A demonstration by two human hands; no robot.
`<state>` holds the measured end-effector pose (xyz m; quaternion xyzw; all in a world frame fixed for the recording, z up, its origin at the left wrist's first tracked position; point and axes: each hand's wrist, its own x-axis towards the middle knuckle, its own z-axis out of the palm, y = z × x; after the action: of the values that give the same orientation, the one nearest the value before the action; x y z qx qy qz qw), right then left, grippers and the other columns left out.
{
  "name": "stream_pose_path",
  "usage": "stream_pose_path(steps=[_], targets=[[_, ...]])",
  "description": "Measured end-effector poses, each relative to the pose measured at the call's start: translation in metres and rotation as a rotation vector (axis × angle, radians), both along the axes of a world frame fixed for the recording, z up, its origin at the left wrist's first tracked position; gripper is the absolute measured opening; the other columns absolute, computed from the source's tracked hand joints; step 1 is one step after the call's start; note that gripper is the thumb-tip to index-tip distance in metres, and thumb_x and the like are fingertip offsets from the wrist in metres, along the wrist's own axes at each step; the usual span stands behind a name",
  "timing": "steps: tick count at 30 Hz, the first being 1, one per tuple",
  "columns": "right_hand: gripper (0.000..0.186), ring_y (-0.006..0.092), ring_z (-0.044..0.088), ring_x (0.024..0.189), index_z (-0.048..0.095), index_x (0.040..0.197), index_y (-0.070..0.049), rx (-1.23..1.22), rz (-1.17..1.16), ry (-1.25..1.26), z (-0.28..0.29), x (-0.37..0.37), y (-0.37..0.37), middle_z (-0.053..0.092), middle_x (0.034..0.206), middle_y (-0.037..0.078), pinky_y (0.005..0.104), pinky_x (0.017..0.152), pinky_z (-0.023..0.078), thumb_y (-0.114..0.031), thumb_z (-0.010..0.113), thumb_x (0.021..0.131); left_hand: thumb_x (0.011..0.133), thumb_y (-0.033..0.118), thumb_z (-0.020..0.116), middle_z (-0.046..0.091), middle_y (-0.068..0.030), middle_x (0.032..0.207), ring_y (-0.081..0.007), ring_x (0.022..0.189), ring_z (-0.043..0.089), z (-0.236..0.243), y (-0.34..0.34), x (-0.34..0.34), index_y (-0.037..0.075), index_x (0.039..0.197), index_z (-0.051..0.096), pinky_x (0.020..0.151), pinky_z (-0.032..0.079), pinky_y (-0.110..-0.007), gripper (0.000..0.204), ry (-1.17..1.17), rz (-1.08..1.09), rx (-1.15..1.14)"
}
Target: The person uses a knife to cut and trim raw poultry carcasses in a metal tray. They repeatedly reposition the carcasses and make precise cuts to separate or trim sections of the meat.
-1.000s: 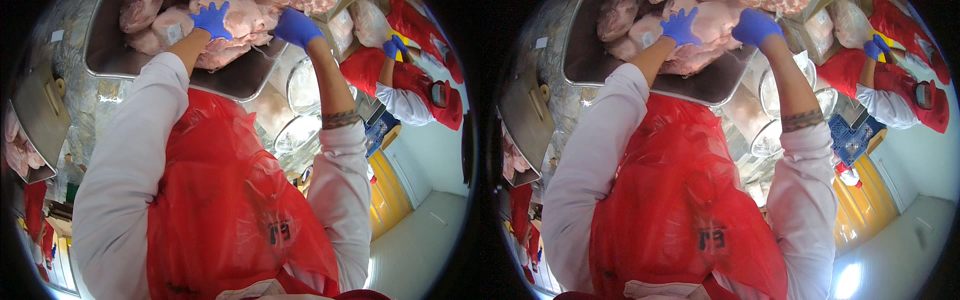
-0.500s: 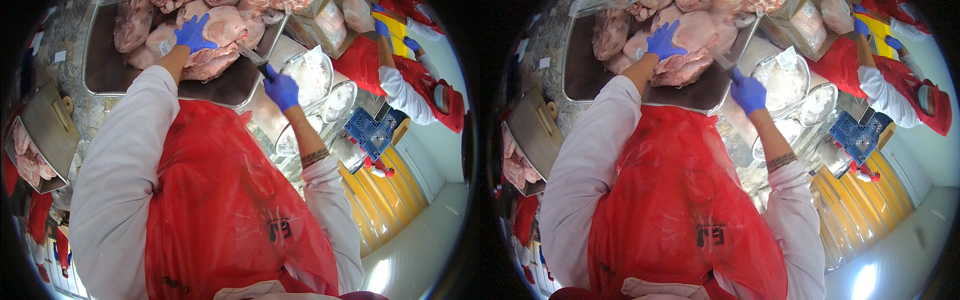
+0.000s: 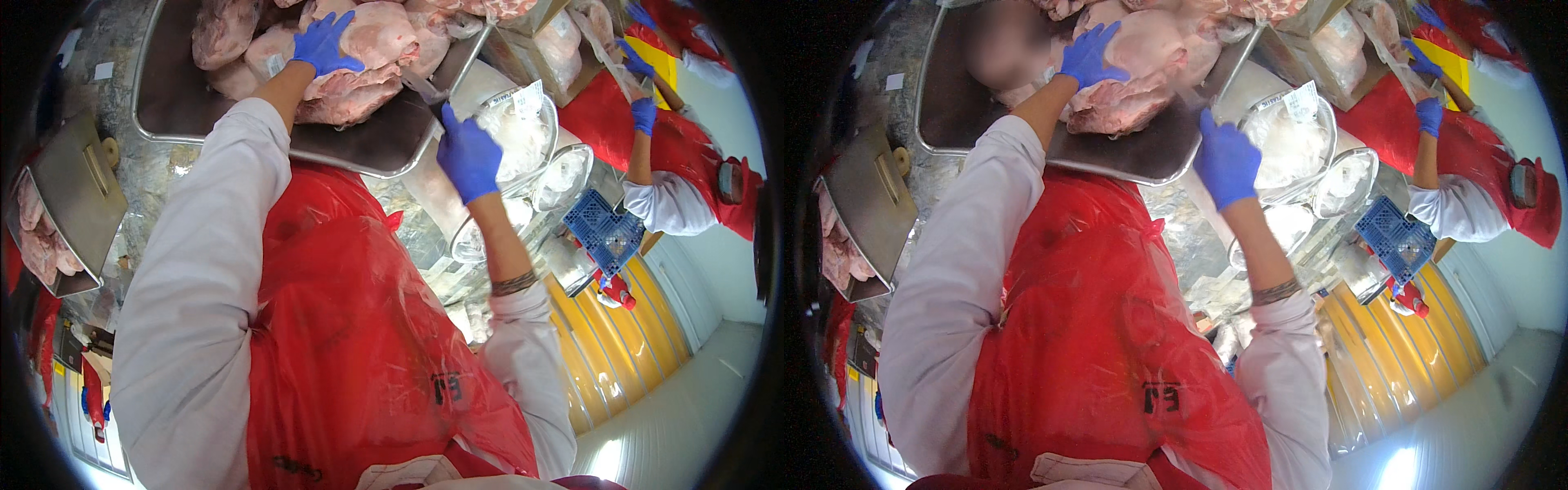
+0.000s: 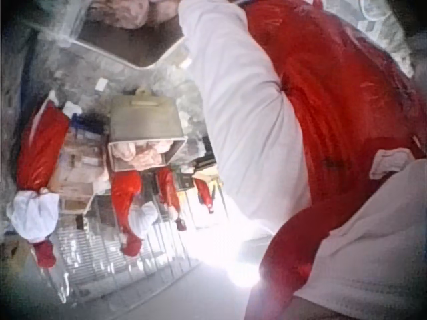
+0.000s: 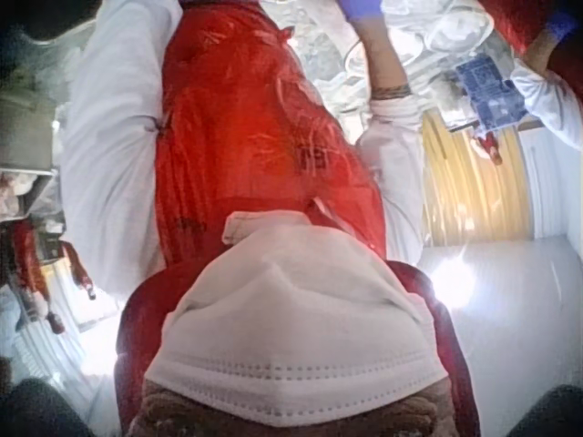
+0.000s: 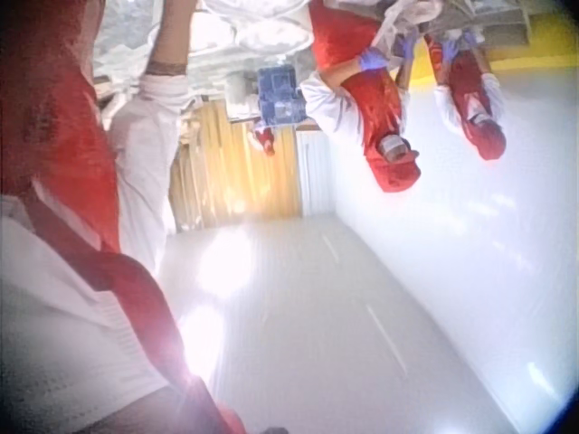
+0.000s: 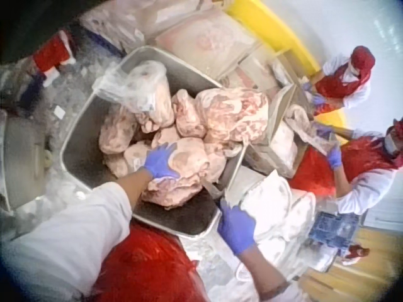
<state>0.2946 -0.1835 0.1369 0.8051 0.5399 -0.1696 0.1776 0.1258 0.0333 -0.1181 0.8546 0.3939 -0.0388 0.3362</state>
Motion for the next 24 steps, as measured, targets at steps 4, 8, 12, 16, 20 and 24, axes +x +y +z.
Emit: stream_pose_path(steps=[4, 8, 12, 16, 20, 24], targets=[[0.027, 0.0337, 0.070, 0.083, 0.070, 0.109, -0.019, -0.169, 0.204, 0.058, 0.026, 0.013, 0.097, 0.071, 0.089, 0.015, 0.0480, 0.070, 0.055, -0.026, 0.064, 0.084, 0.058, 0.072, 0.079, 0.026, -0.0154, 0.162, -0.0412, 0.145, 0.030, -0.002, -0.002, 0.004, 0.036, 0.157, 0.023, 0.107, 0.030, -0.068, 0.120, 0.014, -0.019, -0.014], [0.030, 0.0374, 0.070, 0.093, 0.073, 0.099, -0.007, -0.341, 0.326, 0.152, 0.006, 0.010, 0.206, 0.071, 0.100, 0.020, 0.0470, 0.081, 0.056, -0.032, 0.069, 0.082, 0.060, 0.069, 0.079, 0.030, -0.0128, 0.161, -0.0393, 0.145, 0.032, 0.007, -0.003, 0.000, 0.037, 0.156, 0.025, 0.105, 0.029, -0.070, 0.114, 0.031, 0.044, -0.039], [0.037, 0.0296, 0.073, 0.078, 0.077, 0.085, -0.004, -0.635, 0.500, 0.055, -0.050, 0.033, 0.259, 0.075, 0.088, 0.016, 0.0429, 0.075, 0.057, -0.039, 0.074, 0.075, 0.057, 0.061, 0.084, 0.045, -0.0187, 0.147, -0.0430, 0.133, 0.044, 0.058, 0.000, 0.004, 0.024, 0.150, 0.039, 0.104, 0.037, -0.062, 0.110, 0.044, 0.004, -0.009], [0.032, 0.0348, 0.072, 0.082, 0.077, 0.089, -0.004, -0.683, 0.651, 0.068, -0.069, 0.029, 0.274, 0.074, 0.091, 0.018, 0.0444, 0.075, 0.057, -0.032, 0.070, 0.074, 0.051, 0.063, 0.086, 0.036, -0.0174, 0.155, -0.0454, 0.141, 0.033, 0.046, 0.004, 0.006, 0.026, 0.154, 0.031, 0.107, 0.031, -0.066, 0.122, 0.062, 0.029, -0.090], [0.028, 0.0346, 0.073, 0.085, 0.076, 0.087, -0.001, -0.538, 0.263, 0.040, -0.038, -0.001, 0.261, 0.073, 0.091, 0.021, 0.0452, 0.078, 0.057, -0.023, 0.064, 0.075, 0.061, 0.070, 0.077, 0.034, -0.0108, 0.158, -0.0382, 0.143, 0.035, 0.021, -0.005, -0.006, 0.037, 0.154, 0.030, 0.104, 0.031, -0.069, 0.109, 0.039, 0.123, -0.068], [0.039, 0.0362, 0.069, 0.104, 0.070, 0.112, -0.008, -0.465, 0.272, 0.073, -0.021, 0.021, 0.199, 0.069, 0.114, 0.020, 0.0466, 0.091, 0.054, -0.033, 0.063, 0.084, 0.061, 0.071, 0.077, 0.037, -0.0087, 0.156, -0.0374, 0.141, 0.036, 0.027, -0.012, -0.006, 0.037, 0.153, 0.030, 0.101, 0.032, -0.068, 0.109, 0.026, 0.093, -0.023]])
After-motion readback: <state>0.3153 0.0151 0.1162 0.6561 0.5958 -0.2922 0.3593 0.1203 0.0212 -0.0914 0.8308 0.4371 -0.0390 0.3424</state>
